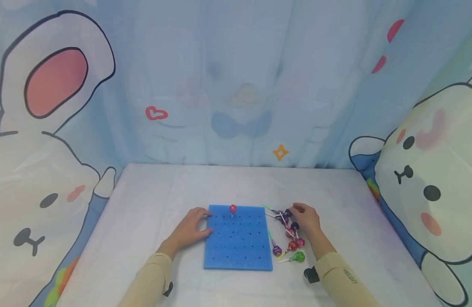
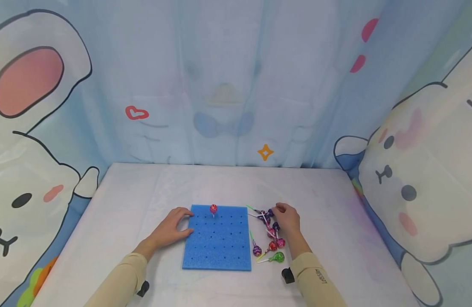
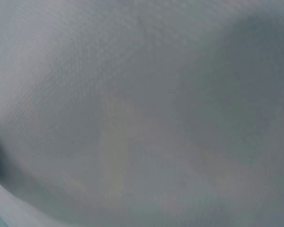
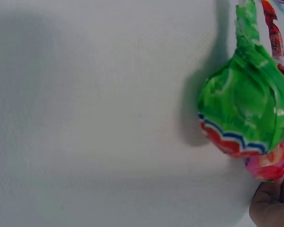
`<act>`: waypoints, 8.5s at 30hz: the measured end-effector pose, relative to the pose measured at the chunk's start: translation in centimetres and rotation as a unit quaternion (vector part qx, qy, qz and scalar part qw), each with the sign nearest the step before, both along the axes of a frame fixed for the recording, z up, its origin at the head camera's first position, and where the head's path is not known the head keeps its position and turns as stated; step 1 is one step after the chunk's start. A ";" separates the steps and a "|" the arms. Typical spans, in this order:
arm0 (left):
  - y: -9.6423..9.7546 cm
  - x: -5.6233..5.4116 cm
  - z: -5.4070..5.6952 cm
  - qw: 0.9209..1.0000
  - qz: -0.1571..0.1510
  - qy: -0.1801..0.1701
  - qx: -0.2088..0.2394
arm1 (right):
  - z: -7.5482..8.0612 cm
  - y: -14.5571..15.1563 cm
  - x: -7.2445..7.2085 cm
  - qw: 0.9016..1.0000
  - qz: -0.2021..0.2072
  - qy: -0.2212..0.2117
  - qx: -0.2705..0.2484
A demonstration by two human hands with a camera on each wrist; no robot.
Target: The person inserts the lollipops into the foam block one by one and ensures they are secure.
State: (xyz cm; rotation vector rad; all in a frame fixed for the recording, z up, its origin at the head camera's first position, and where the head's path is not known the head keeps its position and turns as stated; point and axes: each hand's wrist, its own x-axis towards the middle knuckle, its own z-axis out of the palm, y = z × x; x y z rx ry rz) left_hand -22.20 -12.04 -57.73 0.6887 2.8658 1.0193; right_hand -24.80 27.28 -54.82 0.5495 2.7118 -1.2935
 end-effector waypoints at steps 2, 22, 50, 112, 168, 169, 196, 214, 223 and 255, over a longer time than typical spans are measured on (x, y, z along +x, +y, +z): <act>0.0 0.0 0.0 1.000 -0.001 0.001 0.001 | -0.3 0.0 0.0 1.000 0.003 -0.001 0.001; -0.1 0.0 0.2 1.000 -0.003 0.005 0.004 | 1.1 -0.6 -0.5 0.999 0.008 0.036 -0.025; 0.0 0.1 0.4 1.000 -0.008 0.005 0.003 | 3.8 -5.6 0.1 0.969 0.083 0.109 -0.207; -0.1 0.2 0.5 1.000 -0.007 -0.003 -0.001 | 2.0 -9.5 1.4 0.968 0.189 0.073 -0.147; -0.2 0.1 -0.4 1.000 -0.011 0.009 -0.006 | 5.8 -3.2 2.1 0.975 0.140 0.131 -0.115; -0.2 0.1 -0.4 1.000 -0.010 0.007 -0.007 | 5.7 -3.5 2.0 0.973 0.143 0.136 -0.123; -0.1 0.4 -0.1 1.000 -0.002 0.001 -0.004 | 2.4 -7.3 1.6 0.966 0.174 0.123 -0.145; -0.1 0.4 0.1 1.000 -0.011 0.008 0.009 | 0.8 -7.6 1.9 0.972 0.181 0.109 -0.103; -0.1 0.2 -0.1 1.000 -0.015 0.013 0.008 | 1.2 -7.5 2.0 0.973 0.180 0.112 -0.091; -0.2 0.1 -0.2 1.000 -0.014 0.020 0.012 | 2.9 -1.2 0.8 0.985 0.136 0.103 0.005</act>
